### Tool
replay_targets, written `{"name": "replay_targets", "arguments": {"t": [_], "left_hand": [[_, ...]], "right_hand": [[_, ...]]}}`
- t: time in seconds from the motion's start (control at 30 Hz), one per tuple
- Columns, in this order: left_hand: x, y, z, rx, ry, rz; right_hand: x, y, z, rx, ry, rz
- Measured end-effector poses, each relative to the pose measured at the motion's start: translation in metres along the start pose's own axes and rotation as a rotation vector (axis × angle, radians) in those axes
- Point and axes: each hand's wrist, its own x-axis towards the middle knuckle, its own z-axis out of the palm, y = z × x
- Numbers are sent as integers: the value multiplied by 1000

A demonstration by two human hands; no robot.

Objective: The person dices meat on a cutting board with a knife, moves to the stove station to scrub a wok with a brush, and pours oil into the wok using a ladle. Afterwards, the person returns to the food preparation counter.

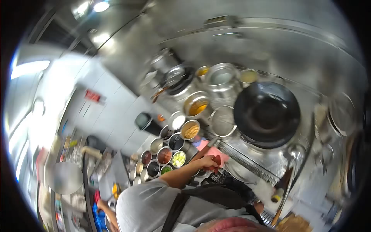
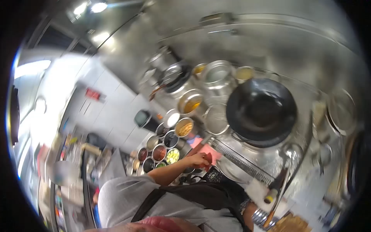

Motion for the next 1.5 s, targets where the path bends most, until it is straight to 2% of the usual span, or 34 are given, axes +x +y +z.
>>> {"name": "replay_targets", "arguments": {"t": [0.03,0.1,0.17,0.23,0.3,0.37,0.43,0.5,0.53,0.57,0.63,0.67,0.77,0.87,1.0,1.1,1.17,1.3,1.37,1.43,1.5], "left_hand": [[-8,4,4,-51,58,-13],[-34,39,7,371,142,-129],[-28,27,4,322,186,-164],[-29,24,4,460,230,-124],[-35,26,4,344,254,-154],[-36,25,3,430,318,-91],[-26,5,4,363,323,-182],[-17,-22,3,532,457,32],[-28,-8,2,464,417,-65],[-41,7,1,467,417,-72],[-63,38,-2,339,294,-303],[-47,-1,-4,386,307,-244],[-53,5,-5,458,298,-317],[-55,6,-5,559,284,-273],[-43,-14,-9,512,235,-309],[-43,-14,-11,580,225,-221],[-40,-16,-10,533,198,-340],[-33,-36,-11,568,245,-231],[-37,-30,-12,867,45,-218],[-29,-47,-13,672,138,-269],[-34,-41,-10,483,245,-220]], "right_hand": [[14,-1,0,31,-96,57],[41,-4,3,42,-186,102],[64,-6,6,36,-234,100],[81,-5,7,22,-264,91],[95,-5,9,6,-299,73],[109,-7,13,5,-321,38],[119,-7,15,1,-343,12],[125,-7,16,-2,-359,7],[128,-6,17,-6,-363,10],[128,-6,18,-4,-368,10],[132,-6,19,-7,-376,12],[134,-6,19,-4,-376,14],[136,-6,19,-3,-387,21],[136,-7,19,-4,-393,34],[138,-8,17,-11,-397,41],[140,-9,13,-19,-400,49],[139,-8,11,-22,-403,53],[140,-4,0,-33,-397,67],[140,4,-14,-40,-396,75],[140,15,-32,-48,-403,87],[141,23,-53,-45,-404,107]]}}
